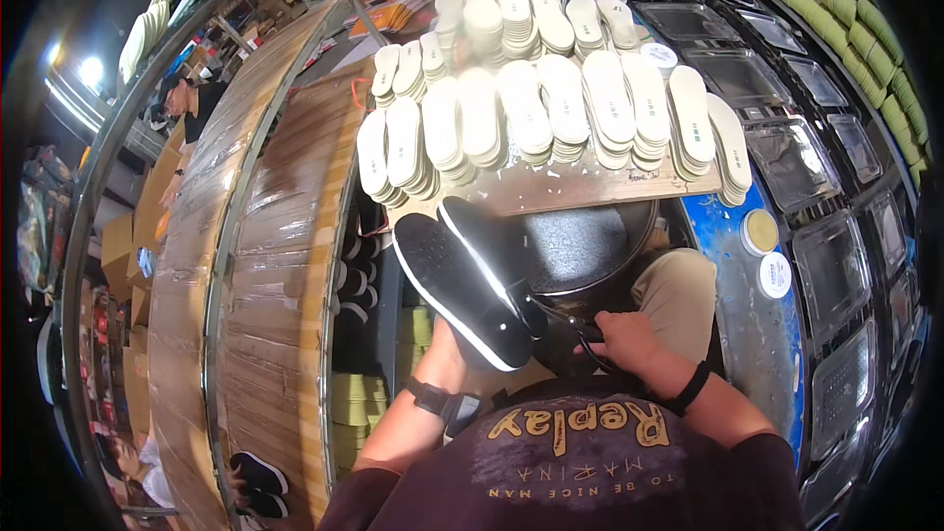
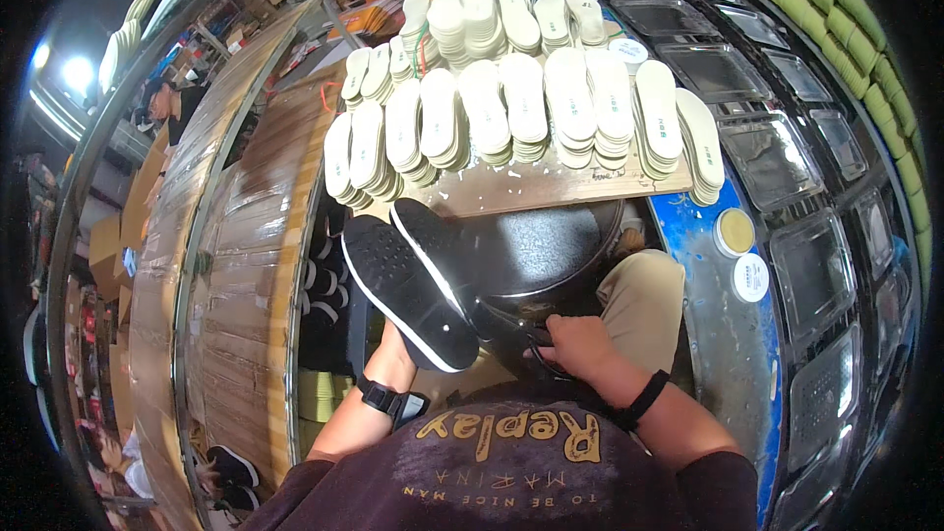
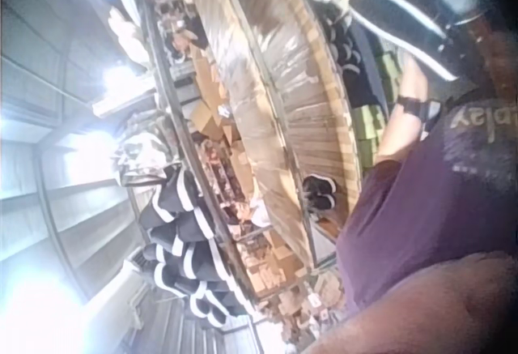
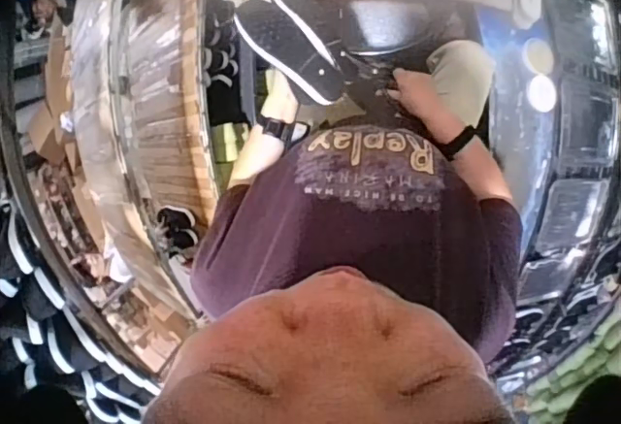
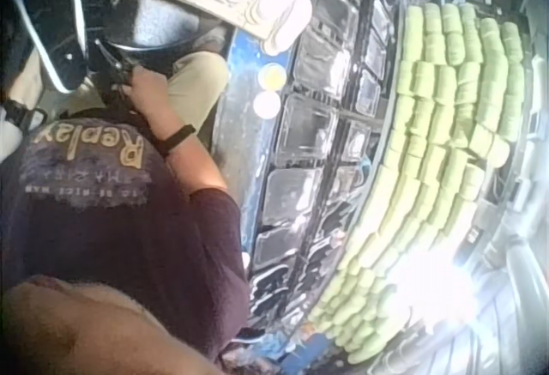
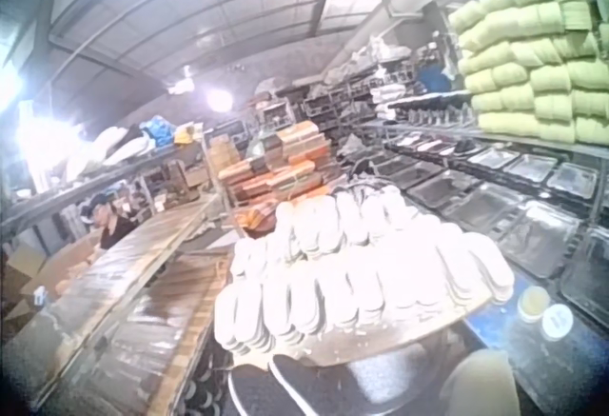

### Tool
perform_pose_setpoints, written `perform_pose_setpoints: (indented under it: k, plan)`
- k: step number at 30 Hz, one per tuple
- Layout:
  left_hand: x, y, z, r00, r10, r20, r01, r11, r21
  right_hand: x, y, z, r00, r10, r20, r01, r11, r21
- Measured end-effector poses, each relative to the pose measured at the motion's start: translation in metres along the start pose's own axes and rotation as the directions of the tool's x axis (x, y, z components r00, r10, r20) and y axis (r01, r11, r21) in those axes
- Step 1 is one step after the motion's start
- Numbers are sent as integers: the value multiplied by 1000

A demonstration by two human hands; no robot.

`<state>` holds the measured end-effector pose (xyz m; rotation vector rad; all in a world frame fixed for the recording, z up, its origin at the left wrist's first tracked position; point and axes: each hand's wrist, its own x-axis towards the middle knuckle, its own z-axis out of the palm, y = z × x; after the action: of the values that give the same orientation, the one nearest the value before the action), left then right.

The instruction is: Manually assembling shoe components by attaching insoles and lining up uppers at a manufacturing station.

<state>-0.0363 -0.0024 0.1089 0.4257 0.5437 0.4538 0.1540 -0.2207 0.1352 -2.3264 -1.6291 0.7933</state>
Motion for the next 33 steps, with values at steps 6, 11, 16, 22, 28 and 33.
perform_pose_setpoints:
  k: [6, 11, 16, 22, 28, 33]
  plan:
    - [3, -12, 24, 988, 42, -146, -12, 980, 200, -5, -10, 0, 984, -170, -42, 174, 980, 93]
    - [14, -12, 13, 964, 114, -240, -48, 963, 263, 1, 9, 6, 999, -41, -24, 43, 998, 53]
    - [57, -29, -31, 768, 634, -89, -95, 250, 964, -19, 25, 2, 999, 51, -7, -49, 993, 112]
    - [12, -41, 73, 975, -2, 224, -172, -652, 739, -35, 43, 13, 973, 119, -197, -97, 988, 117]
    - [18, -65, 6, 959, 28, 281, -163, -757, 632, -33, 26, 10, 948, 62, -313, -31, 994, 102]
    - [-68, 10, -35, 781, 350, 517, -163, -685, 710, -28, 15, 1, 965, 45, -257, -11, 991, 133]
